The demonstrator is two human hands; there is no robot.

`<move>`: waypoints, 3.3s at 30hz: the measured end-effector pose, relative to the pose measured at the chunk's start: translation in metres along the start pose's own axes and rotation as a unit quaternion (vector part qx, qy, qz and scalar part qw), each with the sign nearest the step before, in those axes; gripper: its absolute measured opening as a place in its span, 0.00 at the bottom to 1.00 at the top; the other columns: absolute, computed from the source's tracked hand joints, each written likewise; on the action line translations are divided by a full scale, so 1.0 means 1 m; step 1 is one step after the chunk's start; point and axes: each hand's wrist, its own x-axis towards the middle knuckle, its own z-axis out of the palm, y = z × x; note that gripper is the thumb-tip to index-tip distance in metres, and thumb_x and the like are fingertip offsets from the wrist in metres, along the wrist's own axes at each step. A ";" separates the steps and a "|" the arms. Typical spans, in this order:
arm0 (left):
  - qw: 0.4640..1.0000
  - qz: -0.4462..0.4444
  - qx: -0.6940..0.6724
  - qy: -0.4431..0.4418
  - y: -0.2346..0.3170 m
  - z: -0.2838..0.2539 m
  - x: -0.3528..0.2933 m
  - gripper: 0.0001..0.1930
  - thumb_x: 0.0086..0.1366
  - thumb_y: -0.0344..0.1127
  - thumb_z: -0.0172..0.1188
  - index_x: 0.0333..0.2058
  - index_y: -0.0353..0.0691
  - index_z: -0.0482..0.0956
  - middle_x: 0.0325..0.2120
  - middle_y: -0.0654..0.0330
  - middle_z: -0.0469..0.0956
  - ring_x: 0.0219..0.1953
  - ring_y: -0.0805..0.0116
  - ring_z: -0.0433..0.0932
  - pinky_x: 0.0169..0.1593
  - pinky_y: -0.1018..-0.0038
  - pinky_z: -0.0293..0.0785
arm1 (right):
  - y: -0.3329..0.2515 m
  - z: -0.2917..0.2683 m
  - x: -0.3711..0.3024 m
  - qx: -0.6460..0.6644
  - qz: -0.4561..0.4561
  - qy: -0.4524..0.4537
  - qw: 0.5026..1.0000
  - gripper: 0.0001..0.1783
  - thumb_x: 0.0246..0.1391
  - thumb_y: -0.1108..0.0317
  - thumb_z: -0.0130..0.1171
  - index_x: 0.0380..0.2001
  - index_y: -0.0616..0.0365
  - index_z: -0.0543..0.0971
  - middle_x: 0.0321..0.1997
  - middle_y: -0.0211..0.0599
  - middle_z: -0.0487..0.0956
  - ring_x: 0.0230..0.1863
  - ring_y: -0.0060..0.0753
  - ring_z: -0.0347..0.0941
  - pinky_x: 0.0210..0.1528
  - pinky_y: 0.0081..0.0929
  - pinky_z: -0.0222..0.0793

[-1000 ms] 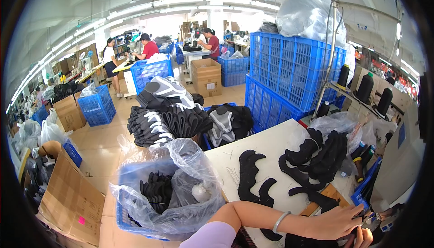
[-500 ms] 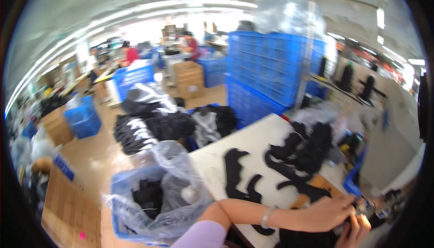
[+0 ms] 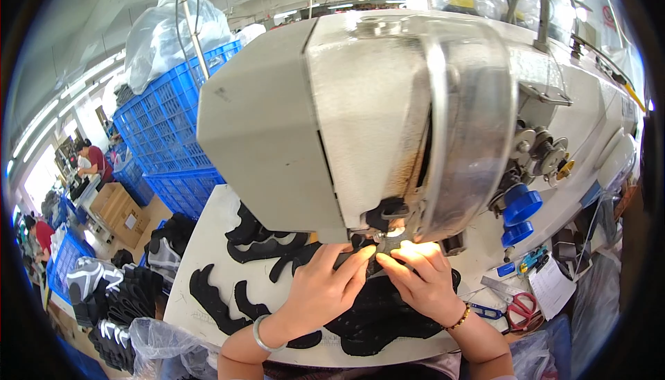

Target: Sewing together black shoe upper components using an industrial sewing machine.

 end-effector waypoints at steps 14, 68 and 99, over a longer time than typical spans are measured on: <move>1.000 -0.010 0.007 -0.020 -0.003 -0.001 -0.003 0.15 0.52 0.28 0.61 0.41 0.40 0.78 0.30 0.57 0.71 0.24 0.64 0.76 0.23 0.75 0.73 | -0.001 0.004 -0.007 -0.012 0.012 -0.015 1.000 0.25 0.37 0.71 0.67 0.44 0.44 0.80 0.40 0.22 0.74 0.35 0.25 0.70 0.31 0.20 0.65; 1.000 -0.016 0.015 0.014 -0.011 0.009 -0.003 0.13 0.48 0.31 0.63 0.36 0.48 0.80 0.26 0.59 0.69 0.16 0.67 0.69 0.14 0.75 0.68 | -0.004 0.000 -0.002 0.028 0.054 -0.037 0.997 0.23 0.39 0.75 0.66 0.44 0.46 0.80 0.38 0.28 0.74 0.40 0.29 0.73 0.39 0.26 0.71; 0.985 0.068 -0.091 -0.127 -0.029 -0.028 0.008 0.14 0.50 0.26 0.61 0.38 0.41 0.81 0.40 0.62 0.79 0.38 0.63 0.79 0.40 0.72 0.76 | -0.033 0.025 0.009 0.648 0.412 -0.155 0.621 0.16 0.60 0.62 0.52 0.32 0.68 0.76 0.27 0.41 0.81 0.23 0.19 0.74 0.24 0.14 0.69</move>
